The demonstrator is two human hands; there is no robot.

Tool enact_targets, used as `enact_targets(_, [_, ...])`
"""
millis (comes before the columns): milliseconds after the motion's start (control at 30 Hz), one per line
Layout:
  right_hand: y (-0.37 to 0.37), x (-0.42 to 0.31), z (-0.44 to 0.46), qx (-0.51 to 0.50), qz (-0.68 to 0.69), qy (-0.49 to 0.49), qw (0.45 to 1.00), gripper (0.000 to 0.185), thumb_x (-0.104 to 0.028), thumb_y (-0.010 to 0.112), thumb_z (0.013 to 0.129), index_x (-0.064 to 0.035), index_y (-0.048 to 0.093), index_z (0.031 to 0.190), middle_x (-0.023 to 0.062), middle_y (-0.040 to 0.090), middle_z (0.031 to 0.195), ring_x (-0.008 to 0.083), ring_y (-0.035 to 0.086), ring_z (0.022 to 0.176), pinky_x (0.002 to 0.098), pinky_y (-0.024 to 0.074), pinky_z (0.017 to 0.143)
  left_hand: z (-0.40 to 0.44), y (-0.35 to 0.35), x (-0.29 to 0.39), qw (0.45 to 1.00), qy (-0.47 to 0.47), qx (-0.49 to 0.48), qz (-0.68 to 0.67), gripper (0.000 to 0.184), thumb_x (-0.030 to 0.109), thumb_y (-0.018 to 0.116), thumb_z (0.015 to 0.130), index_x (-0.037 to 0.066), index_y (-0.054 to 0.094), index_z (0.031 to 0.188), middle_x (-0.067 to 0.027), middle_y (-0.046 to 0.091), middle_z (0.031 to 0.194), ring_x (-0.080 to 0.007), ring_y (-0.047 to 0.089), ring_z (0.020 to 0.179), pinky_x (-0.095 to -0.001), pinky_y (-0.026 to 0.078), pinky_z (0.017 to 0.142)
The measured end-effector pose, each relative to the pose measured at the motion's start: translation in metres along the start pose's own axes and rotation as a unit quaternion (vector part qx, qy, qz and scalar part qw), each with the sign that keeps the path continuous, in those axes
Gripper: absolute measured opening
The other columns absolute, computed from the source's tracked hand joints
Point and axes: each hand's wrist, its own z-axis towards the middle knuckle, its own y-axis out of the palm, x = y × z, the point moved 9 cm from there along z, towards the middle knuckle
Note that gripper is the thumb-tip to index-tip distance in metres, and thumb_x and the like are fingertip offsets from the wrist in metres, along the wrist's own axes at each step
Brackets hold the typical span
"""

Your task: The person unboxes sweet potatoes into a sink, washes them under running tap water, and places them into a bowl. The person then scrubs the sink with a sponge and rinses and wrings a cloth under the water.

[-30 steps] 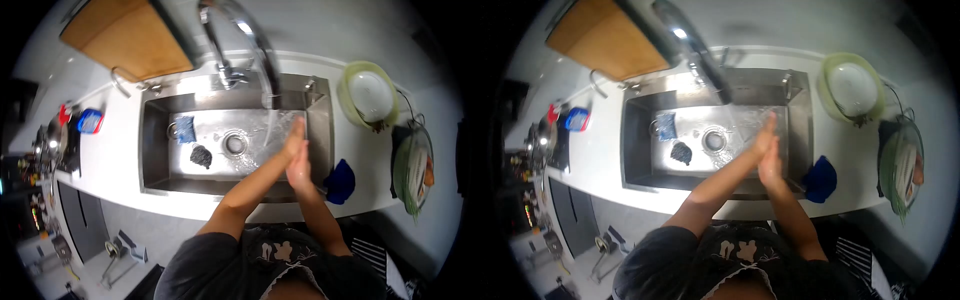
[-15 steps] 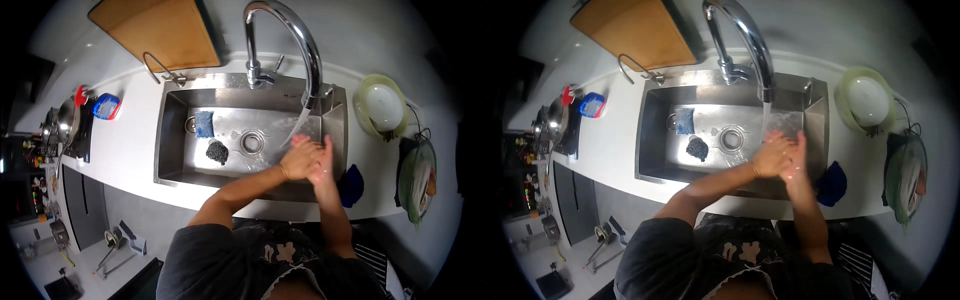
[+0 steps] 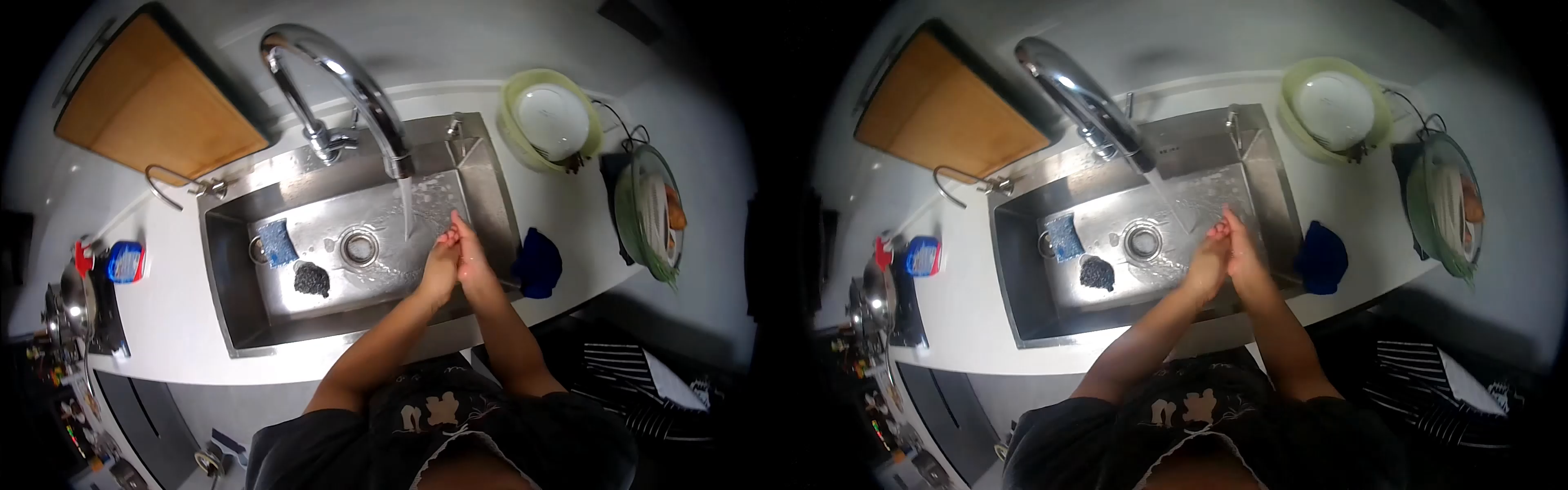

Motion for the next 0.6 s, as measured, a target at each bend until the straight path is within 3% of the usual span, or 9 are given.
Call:
enact_targets(33, [-0.008, 0.008, 0.013, -0.032, 0.007, 0.028, 0.999, 0.031, -0.033, 0.062, 0.079, -0.0132, 0.043, 0.064, 0.0001, 0.042, 0.053, 0.0150, 0.045, 0.052, 0.0316, 0.0432, 0.058, -0.014, 0.003, 0.019, 0.962, 0.086, -0.022, 0.259, 0.034, 0.006, 0.041, 0.085, 0.004, 0.047, 0.118, -0.0171, 0.048, 0.118, -0.0264, 0.046, 0.110, -0.0346, 0.034, 0.095])
enact_targets(67, [-0.023, 0.022, 0.036, -0.065, 0.015, 0.056, 0.996, 0.030, -0.035, 0.061, 0.079, -0.0124, 0.045, 0.066, 0.0011, 0.044, 0.055, 0.0155, 0.046, 0.053, 0.0316, 0.0434, 0.056, -0.021, 0.006, 0.013, 0.938, 0.047, -0.083, 0.332, 0.041, 0.014, 0.043, 0.087, -0.001, 0.040, 0.125, -0.0218, 0.041, 0.127, -0.0316, 0.032, 0.123, -0.0397, 0.024, 0.102])
enact_targets(167, [-0.004, 0.052, 0.034, -0.197, -0.179, 0.143, 0.953, 0.025, -0.031, 0.058, 0.081, -0.0080, 0.050, 0.088, 0.0043, 0.053, 0.065, 0.0193, 0.052, 0.062, 0.0338, 0.0451, 0.064, -0.048, 0.035, 0.079, 0.762, 0.327, -0.179, 0.529, 0.039, 0.020, 0.042, 0.088, -0.001, 0.044, 0.121, -0.0255, 0.042, 0.123, -0.0373, 0.035, 0.119, -0.0390, 0.027, 0.099])
enact_targets(200, [0.009, 0.066, 0.024, -0.249, -0.276, 0.167, 0.913, 0.028, -0.028, 0.057, 0.082, -0.0062, 0.051, 0.098, 0.0054, 0.056, 0.069, 0.0210, 0.055, 0.066, 0.0349, 0.0458, 0.068, -0.045, 0.038, 0.073, 0.735, 0.329, -0.238, 0.543, 0.042, 0.028, 0.038, 0.089, 0.001, 0.045, 0.121, -0.0261, 0.041, 0.123, -0.0346, 0.041, 0.116, -0.0375, 0.032, 0.096])
enact_targets(300, [0.022, 0.089, -0.014, -0.349, -0.545, 0.162, 0.745, 0.029, -0.028, 0.053, 0.084, -0.0049, 0.051, 0.101, 0.0069, 0.055, 0.080, 0.0223, 0.055, 0.075, 0.0370, 0.0440, 0.074, -0.015, 0.025, 0.034, 0.682, -0.031, -0.325, 0.655, 0.047, 0.038, 0.032, 0.090, 0.002, 0.060, 0.100, -0.0241, 0.058, 0.098, -0.0372, 0.056, 0.093, -0.0446, 0.036, 0.091])
enact_targets(433, [0.021, 0.077, -0.039, -0.396, -0.775, 0.049, 0.490, 0.032, -0.029, 0.047, 0.086, -0.0032, 0.050, 0.105, 0.0089, 0.055, 0.094, 0.0240, 0.054, 0.087, 0.0398, 0.0415, 0.081, 0.001, 0.012, 0.039, 0.805, -0.096, -0.366, 0.458, 0.052, 0.041, 0.026, 0.089, 0.003, 0.061, 0.092, -0.0235, 0.060, 0.089, -0.0375, 0.058, 0.084, -0.0413, 0.043, 0.078])
enact_targets(500, [0.040, 0.048, -0.058, -0.423, -0.701, 0.010, 0.574, 0.034, -0.030, 0.044, 0.088, -0.0023, 0.050, 0.107, 0.0100, 0.055, 0.101, 0.0249, 0.054, 0.093, 0.0413, 0.0403, 0.085, 0.010, 0.010, 0.054, 0.791, -0.010, -0.389, 0.472, 0.040, 0.033, 0.034, 0.086, 0.004, 0.062, 0.091, -0.0198, 0.061, 0.084, -0.0387, 0.058, 0.077, -0.0420, 0.045, 0.072])
enact_targets(567, [0.064, 0.033, -0.076, -0.409, -0.452, 0.040, 0.792, 0.036, -0.030, 0.041, 0.089, -0.0014, 0.049, 0.109, 0.0110, 0.054, 0.109, 0.0258, 0.053, 0.098, 0.0427, 0.0391, 0.089, 0.005, -0.001, 0.064, 0.769, 0.067, -0.365, 0.520, 0.038, 0.031, 0.037, 0.083, 0.003, 0.062, 0.088, -0.0173, 0.062, 0.084, -0.0373, 0.058, 0.078, -0.0393, 0.045, 0.071])
enact_targets(600, [0.074, 0.036, -0.075, -0.362, -0.266, 0.111, 0.886, 0.040, -0.037, 0.043, 0.088, -0.0020, 0.049, 0.107, 0.0097, 0.054, 0.105, 0.0232, 0.052, 0.098, 0.0393, 0.0390, 0.088, 0.006, -0.012, 0.083, 0.812, 0.172, -0.242, 0.503, 0.034, 0.028, 0.043, 0.078, 0.000, 0.061, 0.080, -0.0198, 0.060, 0.079, -0.0368, 0.058, 0.074, -0.0394, 0.046, 0.067])
